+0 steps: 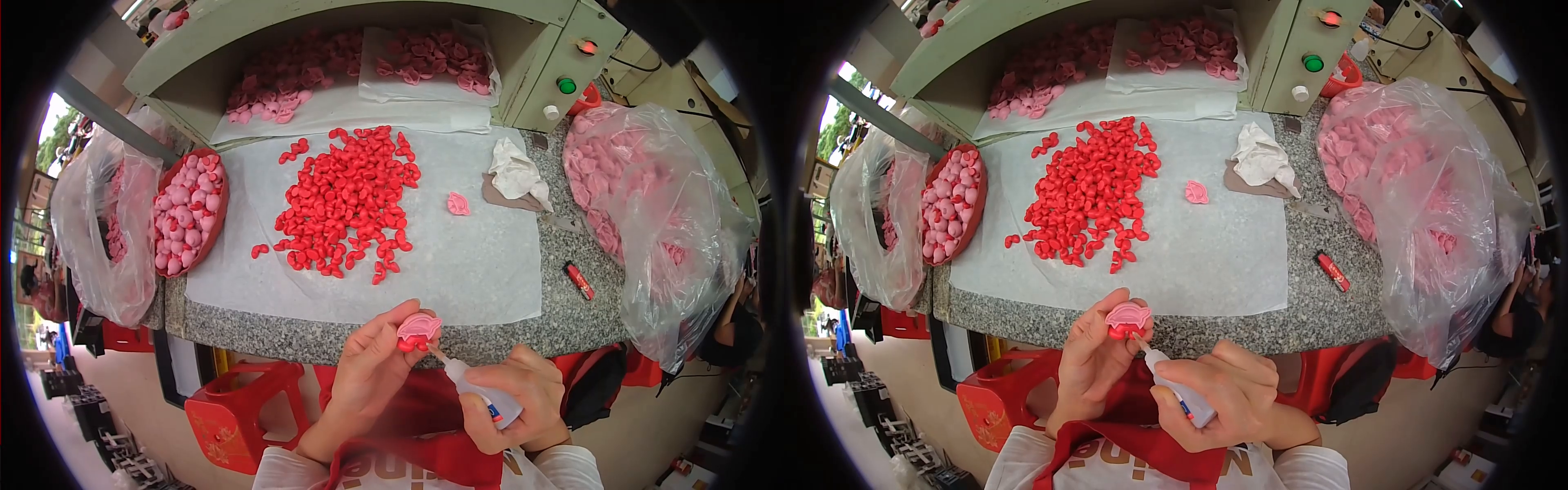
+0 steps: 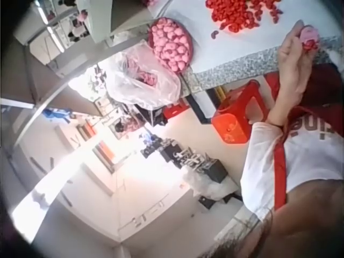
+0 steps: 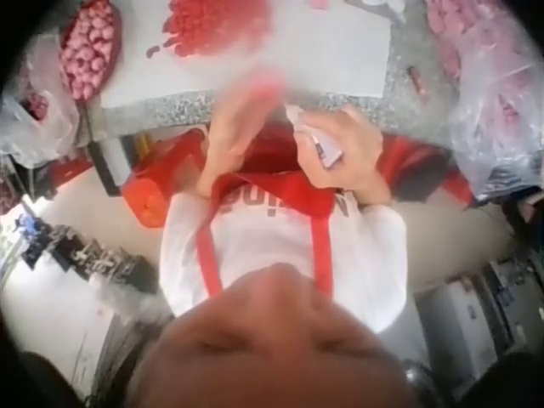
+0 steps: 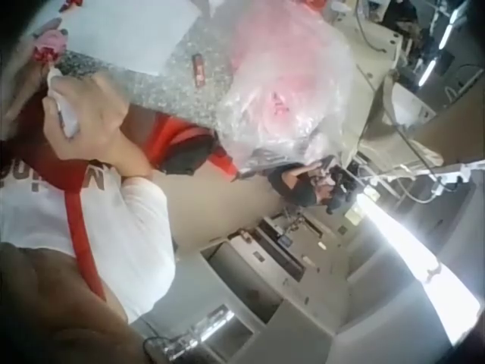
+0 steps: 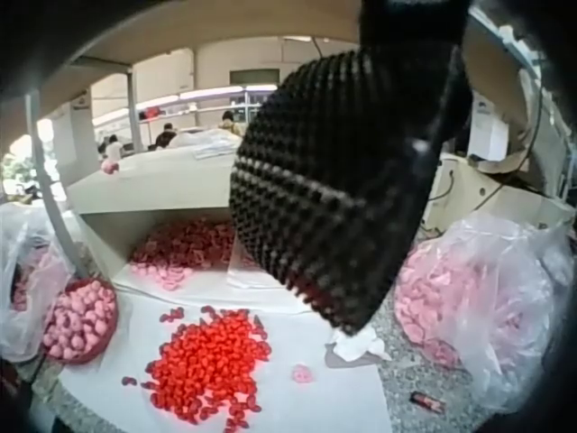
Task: Assemble small red and pink plastic components at a factory workbench using a tube of adhesive.
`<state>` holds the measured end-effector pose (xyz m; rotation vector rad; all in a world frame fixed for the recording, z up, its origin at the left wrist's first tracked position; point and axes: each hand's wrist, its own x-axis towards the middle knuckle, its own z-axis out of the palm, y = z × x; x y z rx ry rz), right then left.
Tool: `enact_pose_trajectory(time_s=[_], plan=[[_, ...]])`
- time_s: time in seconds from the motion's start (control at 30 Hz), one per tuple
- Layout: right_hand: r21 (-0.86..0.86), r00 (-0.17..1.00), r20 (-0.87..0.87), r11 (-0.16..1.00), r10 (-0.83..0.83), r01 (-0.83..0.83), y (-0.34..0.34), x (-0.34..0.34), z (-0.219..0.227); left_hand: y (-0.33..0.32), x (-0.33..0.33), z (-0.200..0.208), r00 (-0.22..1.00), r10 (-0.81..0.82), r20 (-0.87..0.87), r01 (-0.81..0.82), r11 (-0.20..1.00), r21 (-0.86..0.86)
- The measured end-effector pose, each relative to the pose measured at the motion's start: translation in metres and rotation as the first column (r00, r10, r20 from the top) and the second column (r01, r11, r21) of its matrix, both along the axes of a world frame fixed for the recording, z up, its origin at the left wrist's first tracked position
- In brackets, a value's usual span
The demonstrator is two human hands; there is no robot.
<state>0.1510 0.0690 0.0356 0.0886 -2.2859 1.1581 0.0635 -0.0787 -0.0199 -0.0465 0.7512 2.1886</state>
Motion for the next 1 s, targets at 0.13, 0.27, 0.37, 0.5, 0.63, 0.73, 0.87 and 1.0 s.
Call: enact_pose_trajectory(time_s=[0.13,0.27,0.37,0.5,0.63,0.73,0.87,1.0], plan=[[0.009,1.0,-0.02,1.0,-0.007,0.007,-0.0005,-0.0008,0.0004,-0.0003,-0.0007,-0.001,1.0,-0.006,-0.007,0.006,1.0,0.008],[0.011,1.0,-0.013,1.0,-0.009,0.009,0.0021,-0.0005,0.0028,-0.0003,-0.0012,0.0011,1.0,0.0,0.012,0.0,1.0,0.003],[-0.008,0.999,-0.022,1.0,-0.028,0.028,0.0032,0.0005,0.002,0.0002,-0.001,0.0013,1.0,-0.004,0.009,0.004,1.0,-0.003],[0.013,0.993,-0.115,1.0,-0.011,0.013,0.005,-0.0047,0.0004,0.0009,-0.0004,0.0019,1.0,-0.011,0.012,0.011,1.0,-0.001],[0.007,0.993,-0.12,1.0,-0.007,0.008,0.0033,-0.0064,0.0008,0.0009,0.0003,0.0055,1.0,-0.01,0.023,0.011,1.0,-0.011],[0.018,0.993,-0.115,1.0,0.004,-0.002,0.003,-0.0068,0.0013,0.0006,0.0004,0.0041,1.0,-0.018,0.011,0.018,1.0,-0.004],[0.018,0.993,-0.12,1.0,0.004,-0.001,0.0028,-0.0078,0.0011,0.0013,0.001,0.0061,1.0,-0.014,0.017,0.014,1.0,-0.005],[0.023,0.993,-0.114,1.0,-0.001,0.004,0.003,-0.0078,0.0012,0.0005,0.0003,0.006,1.0,-0.023,0.002,0.023,1.0,0.005]])
